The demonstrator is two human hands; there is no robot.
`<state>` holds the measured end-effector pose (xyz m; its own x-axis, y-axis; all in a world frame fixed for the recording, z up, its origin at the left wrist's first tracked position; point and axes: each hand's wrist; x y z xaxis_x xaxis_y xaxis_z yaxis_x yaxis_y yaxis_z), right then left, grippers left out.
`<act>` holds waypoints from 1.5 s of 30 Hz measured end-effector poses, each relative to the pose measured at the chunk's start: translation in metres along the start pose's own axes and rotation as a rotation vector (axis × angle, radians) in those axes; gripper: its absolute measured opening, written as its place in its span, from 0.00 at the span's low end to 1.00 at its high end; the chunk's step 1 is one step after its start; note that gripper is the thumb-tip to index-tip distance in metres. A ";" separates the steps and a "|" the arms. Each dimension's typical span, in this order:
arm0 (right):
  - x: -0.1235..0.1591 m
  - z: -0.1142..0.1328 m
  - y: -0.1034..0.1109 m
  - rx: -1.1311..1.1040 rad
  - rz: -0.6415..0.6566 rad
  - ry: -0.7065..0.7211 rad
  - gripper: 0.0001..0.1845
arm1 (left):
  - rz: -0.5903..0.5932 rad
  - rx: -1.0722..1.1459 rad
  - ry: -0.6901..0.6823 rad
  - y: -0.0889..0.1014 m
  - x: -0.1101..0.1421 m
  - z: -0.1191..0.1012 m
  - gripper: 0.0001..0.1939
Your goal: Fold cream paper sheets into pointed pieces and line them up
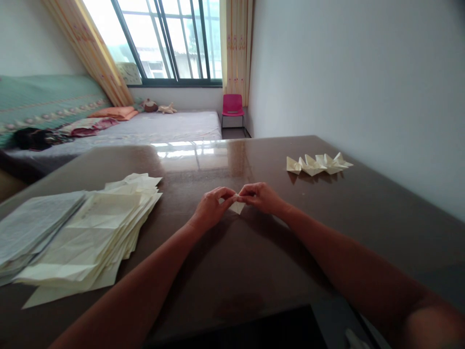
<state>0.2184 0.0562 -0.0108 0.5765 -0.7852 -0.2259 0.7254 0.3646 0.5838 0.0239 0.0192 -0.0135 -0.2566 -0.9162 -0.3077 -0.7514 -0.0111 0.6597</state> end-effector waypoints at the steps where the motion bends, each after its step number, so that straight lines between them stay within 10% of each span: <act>1: 0.000 0.000 0.000 0.005 -0.004 -0.004 0.17 | -0.001 0.027 0.008 0.000 0.000 0.000 0.15; 24: 0.007 0.019 0.000 0.354 -0.064 0.149 0.12 | -0.094 -0.380 -0.025 0.012 0.003 -0.011 0.07; 45: -0.008 -0.008 0.001 -0.400 -0.272 -0.134 0.11 | -0.313 0.426 0.311 0.015 -0.009 0.013 0.14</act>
<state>0.2173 0.0670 -0.0144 0.3123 -0.9263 -0.2109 0.9452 0.2805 0.1673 0.0069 0.0321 -0.0095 0.1566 -0.9700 -0.1858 -0.9558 -0.1962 0.2189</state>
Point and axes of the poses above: each hand's wrist, its own x-axis away from the middle knuckle, its own y-axis out of the back of the hand, z = x × y, and after that the axes turned 2 degrees about z, right-handed
